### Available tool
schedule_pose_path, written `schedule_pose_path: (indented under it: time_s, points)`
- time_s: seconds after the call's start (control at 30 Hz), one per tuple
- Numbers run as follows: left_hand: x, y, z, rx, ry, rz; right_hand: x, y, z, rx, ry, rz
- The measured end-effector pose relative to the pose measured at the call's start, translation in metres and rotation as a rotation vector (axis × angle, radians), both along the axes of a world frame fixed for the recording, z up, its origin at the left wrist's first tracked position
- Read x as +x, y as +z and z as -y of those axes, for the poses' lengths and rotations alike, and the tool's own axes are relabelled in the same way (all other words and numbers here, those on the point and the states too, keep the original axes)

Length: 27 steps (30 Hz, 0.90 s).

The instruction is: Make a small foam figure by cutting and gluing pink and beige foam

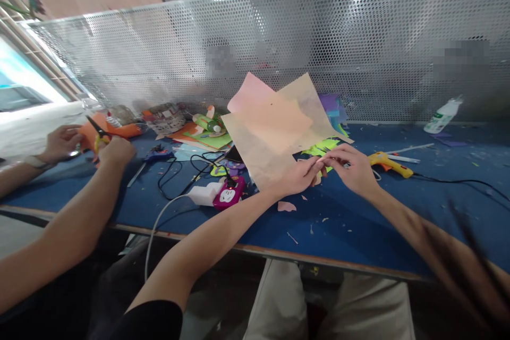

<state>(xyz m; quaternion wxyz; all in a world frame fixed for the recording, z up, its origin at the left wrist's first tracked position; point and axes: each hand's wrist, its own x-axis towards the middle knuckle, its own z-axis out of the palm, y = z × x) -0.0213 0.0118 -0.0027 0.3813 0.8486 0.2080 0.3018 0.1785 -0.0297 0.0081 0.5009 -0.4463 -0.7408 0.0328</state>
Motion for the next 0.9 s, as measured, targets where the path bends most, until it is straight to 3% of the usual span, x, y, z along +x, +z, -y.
schedule_pose_path:
  time_s: [0.2,0.4,0.53,0.77,0.9]
  points:
    - [-0.001,0.000,-0.009,0.291,0.127,0.006,0.002,0.000,0.000,-0.019,0.085,0.016]
    - [-0.002,-0.001,-0.010,0.434,0.192,-0.068,0.007,-0.007,-0.008,0.023,0.071,0.068]
    - [-0.003,0.001,-0.008,0.450,0.238,-0.059,0.011,-0.007,-0.011,0.040,0.056,0.081]
    - [-0.003,0.005,-0.003,0.323,0.263,-0.045,0.016,-0.007,-0.013,0.044,0.007,0.126]
    - [-0.003,0.002,-0.007,0.388,0.248,-0.010,0.017,-0.006,-0.013,0.035,-0.010,0.154]
